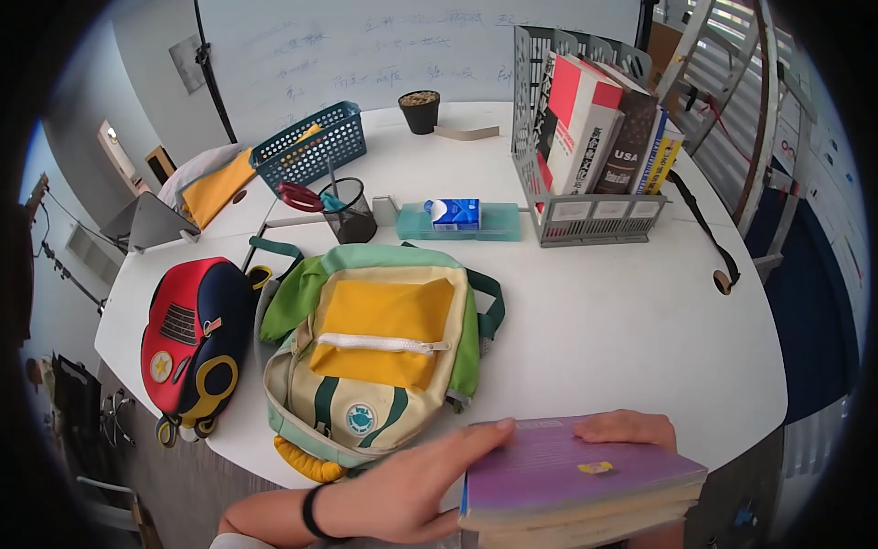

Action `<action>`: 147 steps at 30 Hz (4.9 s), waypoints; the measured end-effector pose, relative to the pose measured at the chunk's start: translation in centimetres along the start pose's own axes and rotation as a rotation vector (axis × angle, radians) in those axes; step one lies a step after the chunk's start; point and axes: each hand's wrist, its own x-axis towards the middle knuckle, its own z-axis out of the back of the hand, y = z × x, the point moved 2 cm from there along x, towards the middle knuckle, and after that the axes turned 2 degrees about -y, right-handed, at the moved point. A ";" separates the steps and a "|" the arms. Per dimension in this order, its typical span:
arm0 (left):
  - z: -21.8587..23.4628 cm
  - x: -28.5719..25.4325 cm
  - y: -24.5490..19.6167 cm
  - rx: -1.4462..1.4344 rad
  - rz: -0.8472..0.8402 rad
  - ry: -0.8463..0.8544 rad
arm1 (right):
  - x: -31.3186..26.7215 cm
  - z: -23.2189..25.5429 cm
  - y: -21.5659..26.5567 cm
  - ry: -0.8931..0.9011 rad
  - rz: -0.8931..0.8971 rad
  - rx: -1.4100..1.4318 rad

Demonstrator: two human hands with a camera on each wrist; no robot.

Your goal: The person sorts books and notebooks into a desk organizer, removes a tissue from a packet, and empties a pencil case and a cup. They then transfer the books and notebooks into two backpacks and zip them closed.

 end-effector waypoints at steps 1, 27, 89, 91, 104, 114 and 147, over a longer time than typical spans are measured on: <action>1.7 -0.2 -0.4 0.162 -0.053 0.113 | 0.2 0.0 0.0 -0.039 0.037 -0.030; 8.3 -5.1 4.8 0.585 0.436 0.566 | 0.0 1.9 -4.6 -0.076 -0.032 -0.107; 7.9 4.5 -2.9 0.702 -0.491 0.060 | 8.3 -10.6 1.4 0.261 -0.440 0.366; 6.0 4.0 -2.7 0.674 -0.503 0.205 | 8.5 -10.8 1.2 0.267 -0.387 0.260; 14.2 -3.2 1.0 0.470 0.145 -0.194 | 15.6 -16.7 8.5 0.372 -0.331 -0.338; 13.8 -7.4 7.4 0.543 0.322 -0.162 | 8.9 -7.7 7.9 0.778 -0.167 -0.572; 8.0 -10.3 1.1 0.405 -0.009 -0.186 | 19.4 -23.3 5.7 0.638 0.104 -0.739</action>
